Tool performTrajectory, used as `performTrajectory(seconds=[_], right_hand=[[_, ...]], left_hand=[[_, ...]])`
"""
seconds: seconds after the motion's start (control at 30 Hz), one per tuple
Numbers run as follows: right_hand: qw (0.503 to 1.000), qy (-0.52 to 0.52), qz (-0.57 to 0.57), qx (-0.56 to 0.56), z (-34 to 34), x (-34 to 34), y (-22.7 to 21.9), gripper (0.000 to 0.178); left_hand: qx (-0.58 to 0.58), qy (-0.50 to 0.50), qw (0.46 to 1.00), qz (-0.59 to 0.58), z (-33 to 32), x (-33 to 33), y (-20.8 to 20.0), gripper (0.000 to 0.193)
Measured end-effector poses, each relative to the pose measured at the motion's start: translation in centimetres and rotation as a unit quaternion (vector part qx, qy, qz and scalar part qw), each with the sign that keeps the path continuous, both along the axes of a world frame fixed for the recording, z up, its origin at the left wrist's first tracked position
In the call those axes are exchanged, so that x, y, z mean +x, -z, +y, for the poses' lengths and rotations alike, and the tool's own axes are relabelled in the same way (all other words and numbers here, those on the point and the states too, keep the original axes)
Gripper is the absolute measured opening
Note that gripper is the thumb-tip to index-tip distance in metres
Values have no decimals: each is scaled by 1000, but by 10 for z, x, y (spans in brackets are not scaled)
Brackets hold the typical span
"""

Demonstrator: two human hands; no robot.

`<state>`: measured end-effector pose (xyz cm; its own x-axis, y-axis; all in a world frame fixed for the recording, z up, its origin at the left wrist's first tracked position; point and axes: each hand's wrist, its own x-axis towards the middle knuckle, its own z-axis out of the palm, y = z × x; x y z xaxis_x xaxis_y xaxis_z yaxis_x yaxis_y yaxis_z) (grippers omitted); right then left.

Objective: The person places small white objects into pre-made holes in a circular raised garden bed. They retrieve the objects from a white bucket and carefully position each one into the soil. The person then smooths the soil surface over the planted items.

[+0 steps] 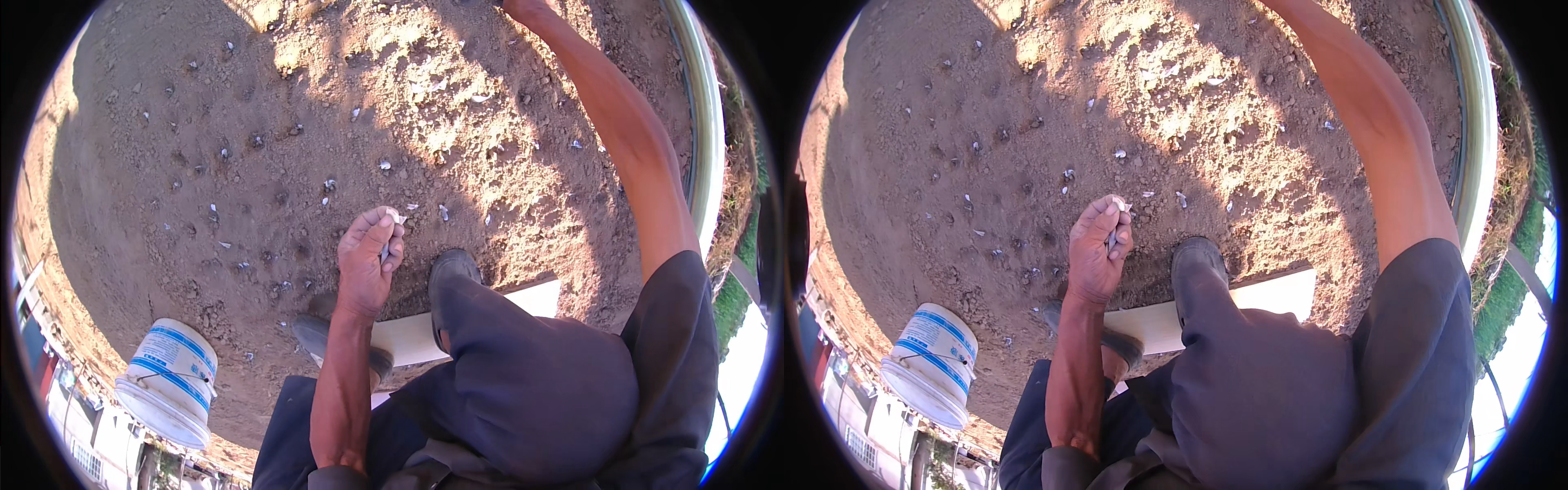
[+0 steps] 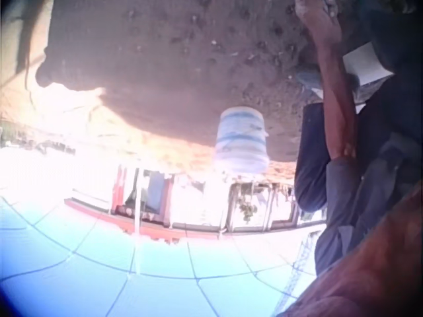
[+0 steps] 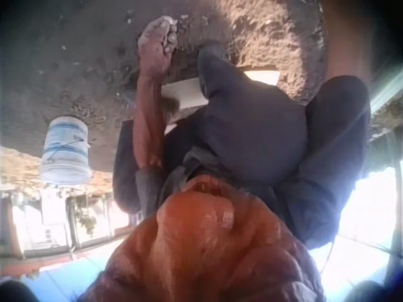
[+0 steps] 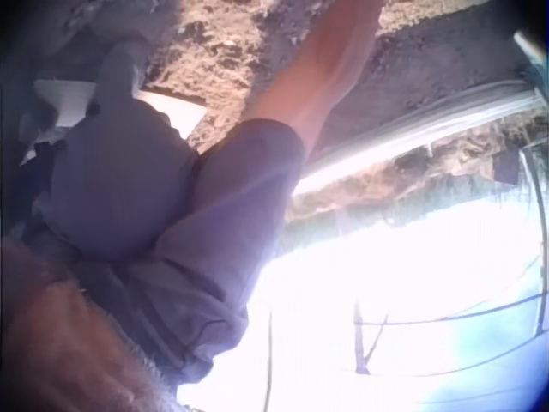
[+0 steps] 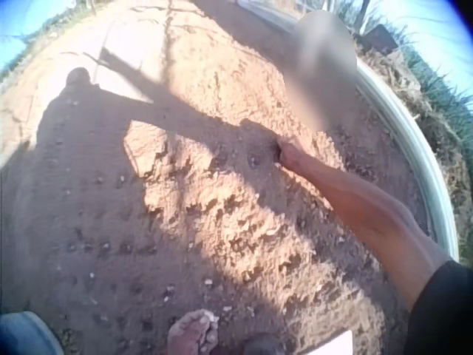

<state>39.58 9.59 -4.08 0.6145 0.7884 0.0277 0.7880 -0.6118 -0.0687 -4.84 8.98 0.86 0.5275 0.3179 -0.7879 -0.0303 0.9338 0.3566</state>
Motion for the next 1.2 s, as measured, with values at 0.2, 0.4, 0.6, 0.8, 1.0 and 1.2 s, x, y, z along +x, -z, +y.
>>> performTrajectory(seconds=[0.2,0.4,0.6,0.8,1.0,1.2], right_hand=[[938,-33,319,127,-49,-134,-33,19],[654,-56,725,208,-112,-271,-61,29],[666,-5,702,252,-116,-281,-66,18],[672,31,713,198,-117,-281,-74,17],[736,-7,652,184,-127,-285,-70,16],[816,-48,549,175,-129,-288,-72,12]], left_hand=[[16,10,1000,4,-7,-1,5,13],[73,44,996,2,-10,10,-5,12],[84,57,995,-10,-11,8,-8,15],[112,72,991,4,-14,5,-14,17],[180,126,975,31,-18,6,-20,19],[341,191,919,49,-25,1,-8,15]])
